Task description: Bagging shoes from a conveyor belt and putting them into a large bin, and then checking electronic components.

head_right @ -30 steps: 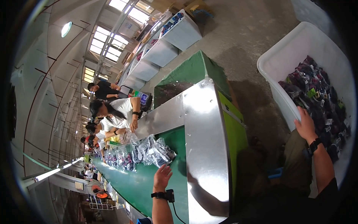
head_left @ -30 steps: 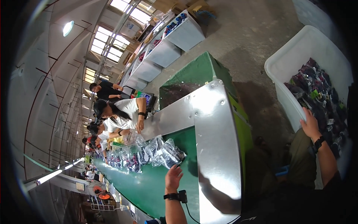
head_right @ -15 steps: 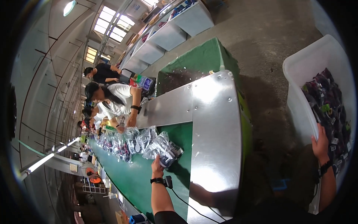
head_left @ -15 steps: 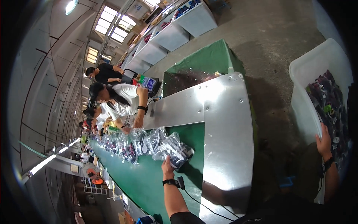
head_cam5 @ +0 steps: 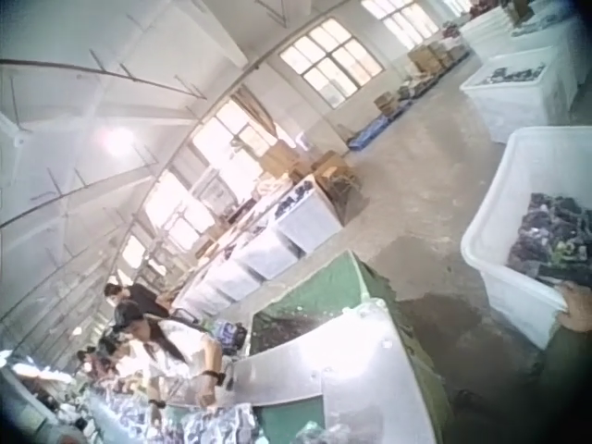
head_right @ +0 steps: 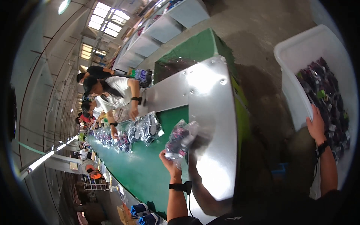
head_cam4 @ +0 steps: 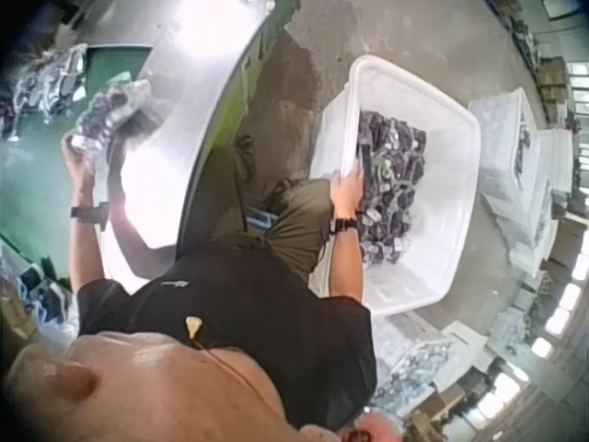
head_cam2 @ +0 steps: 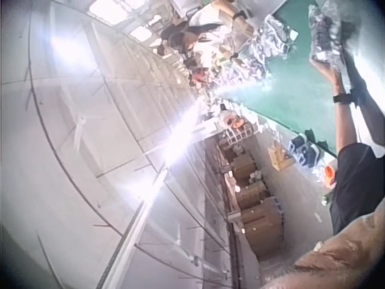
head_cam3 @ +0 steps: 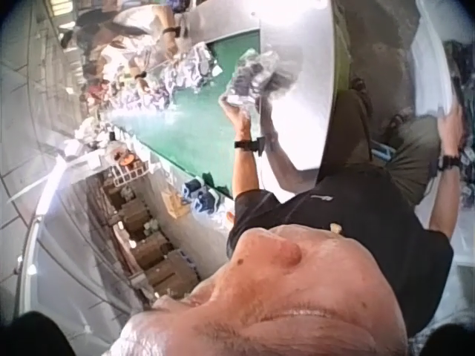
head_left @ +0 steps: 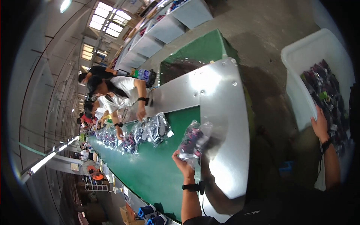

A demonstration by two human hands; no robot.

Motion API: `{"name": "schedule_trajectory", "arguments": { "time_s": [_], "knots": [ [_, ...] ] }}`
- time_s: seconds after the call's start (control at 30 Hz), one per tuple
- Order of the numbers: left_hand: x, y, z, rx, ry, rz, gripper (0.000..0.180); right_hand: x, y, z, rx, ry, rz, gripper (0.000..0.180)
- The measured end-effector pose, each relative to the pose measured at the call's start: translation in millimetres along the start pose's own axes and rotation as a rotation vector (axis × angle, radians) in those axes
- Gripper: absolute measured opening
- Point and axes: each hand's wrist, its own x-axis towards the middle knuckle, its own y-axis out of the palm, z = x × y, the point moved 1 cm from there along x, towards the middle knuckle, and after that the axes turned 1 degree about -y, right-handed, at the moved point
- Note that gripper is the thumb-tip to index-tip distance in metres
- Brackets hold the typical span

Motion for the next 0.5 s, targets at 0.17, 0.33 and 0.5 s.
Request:
{"name": "schedule_trajectory", "arguments": {
  "time_s": [0.17,0.33,0.5],
  "knots": [
    [-43.8,-15.3,-3.5,-0.267,-0.439,0.013,0.031,3.0,-16.2,21.7,0.005,-0.018,-0.003,0.063],
    [-27.7,9.8,-35.5,-0.282,-0.578,-0.008,0.048,-1.0,-14.6,23.3,0.011,0.037,0.017,0.063],
    [2.7,27.0,-29.3,-0.065,-0.444,0.165,0.051,0.6,-15.8,29.2,0.014,0.025,0.003,0.062]
  ]
}}
